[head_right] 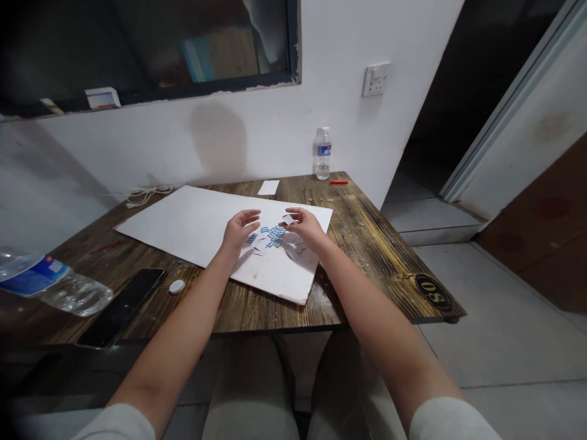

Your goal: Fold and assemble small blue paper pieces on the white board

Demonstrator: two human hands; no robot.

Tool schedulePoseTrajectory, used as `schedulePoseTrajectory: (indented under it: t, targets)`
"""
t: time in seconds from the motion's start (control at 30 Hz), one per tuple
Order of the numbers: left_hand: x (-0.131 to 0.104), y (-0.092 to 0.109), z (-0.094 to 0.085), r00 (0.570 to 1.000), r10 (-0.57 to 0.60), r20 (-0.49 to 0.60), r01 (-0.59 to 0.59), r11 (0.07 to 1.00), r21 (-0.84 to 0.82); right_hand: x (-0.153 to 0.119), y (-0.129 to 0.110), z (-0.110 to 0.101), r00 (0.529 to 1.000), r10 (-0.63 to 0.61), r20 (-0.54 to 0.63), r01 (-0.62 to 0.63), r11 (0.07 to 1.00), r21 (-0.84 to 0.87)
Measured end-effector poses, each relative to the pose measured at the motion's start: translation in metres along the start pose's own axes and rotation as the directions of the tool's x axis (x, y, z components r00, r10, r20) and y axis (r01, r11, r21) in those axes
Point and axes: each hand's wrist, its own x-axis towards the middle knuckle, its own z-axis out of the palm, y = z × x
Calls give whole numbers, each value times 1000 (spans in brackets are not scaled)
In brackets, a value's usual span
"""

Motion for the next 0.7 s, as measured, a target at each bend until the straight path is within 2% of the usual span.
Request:
schedulePoseTrajectory:
  t: [0.3, 0.5, 0.7]
  targets:
    - [-3, 1, 3, 999, -9, 47, 7, 999, 46, -1, -1, 1, 998, 55, -2, -55, 996, 72]
    - [-5, 1, 5, 991, -13, 130, -2, 993, 115, -2, 2, 4, 994, 51, 99, -61, 993, 97]
    - [-12, 8, 8, 963, -2, 268, -57, 976, 212, -3, 9, 6, 994, 18, 111, -17, 1000, -7]
